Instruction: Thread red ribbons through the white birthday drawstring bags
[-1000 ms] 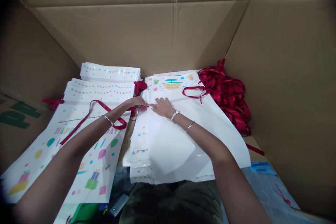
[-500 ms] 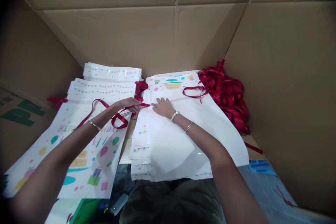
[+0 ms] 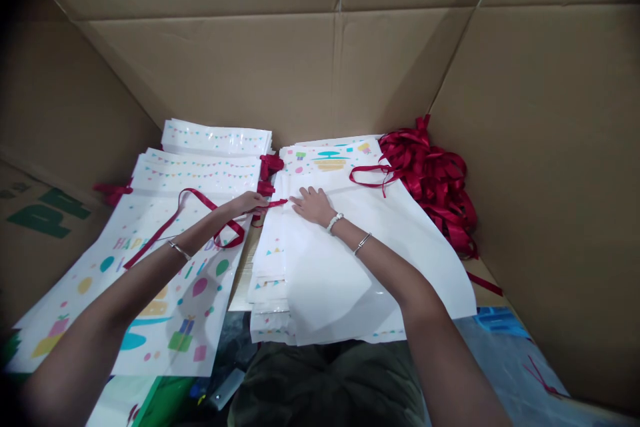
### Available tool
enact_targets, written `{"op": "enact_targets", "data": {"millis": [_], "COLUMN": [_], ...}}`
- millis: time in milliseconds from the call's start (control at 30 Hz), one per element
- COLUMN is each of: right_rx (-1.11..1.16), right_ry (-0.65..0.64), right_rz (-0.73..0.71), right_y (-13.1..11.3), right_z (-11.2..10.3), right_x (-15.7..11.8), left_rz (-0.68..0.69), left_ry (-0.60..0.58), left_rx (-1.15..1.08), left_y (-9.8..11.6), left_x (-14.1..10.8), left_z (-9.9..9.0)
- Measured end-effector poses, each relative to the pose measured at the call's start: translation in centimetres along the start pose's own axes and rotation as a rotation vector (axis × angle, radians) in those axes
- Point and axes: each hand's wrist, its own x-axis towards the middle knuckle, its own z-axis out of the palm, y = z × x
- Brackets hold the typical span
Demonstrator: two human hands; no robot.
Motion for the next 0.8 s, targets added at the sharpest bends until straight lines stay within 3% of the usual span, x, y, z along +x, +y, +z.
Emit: {"op": "enact_targets", "data": {"millis": [133,233,333,533,800], "right_rx": [-0.021,-0.036,-0.045,-0.008,0.056], "right_ry": [0.011,0.020,0.027,0.041,0.059], "right_rz": [0.003,-0.001,-0.023,-0.036,-0.060], "right_y": [0.0,-0.1,-0.1,0.2,0.5], "right_z": [0.2,0.0,-0.1,0.2,0.5], "right_x": [-0.1,-0.1,-0.1,0.1,0.5], "left_rz": [0.028,0.023,0.090,0.210,0.151], "left_ry": [-0.059,0.008,0.061,0.060,-0.072], "left_rx": [0.040,0.124,0.234,0.368,0.257], "left_y": [0.0,-0.3,-0.7,-0.3,0.2], "left_x": [-0.7,-0.7,-0.1,2.1,4.8], "left_z": [-0.1,-0.1,-0.3,-1.4,-0.8]}}
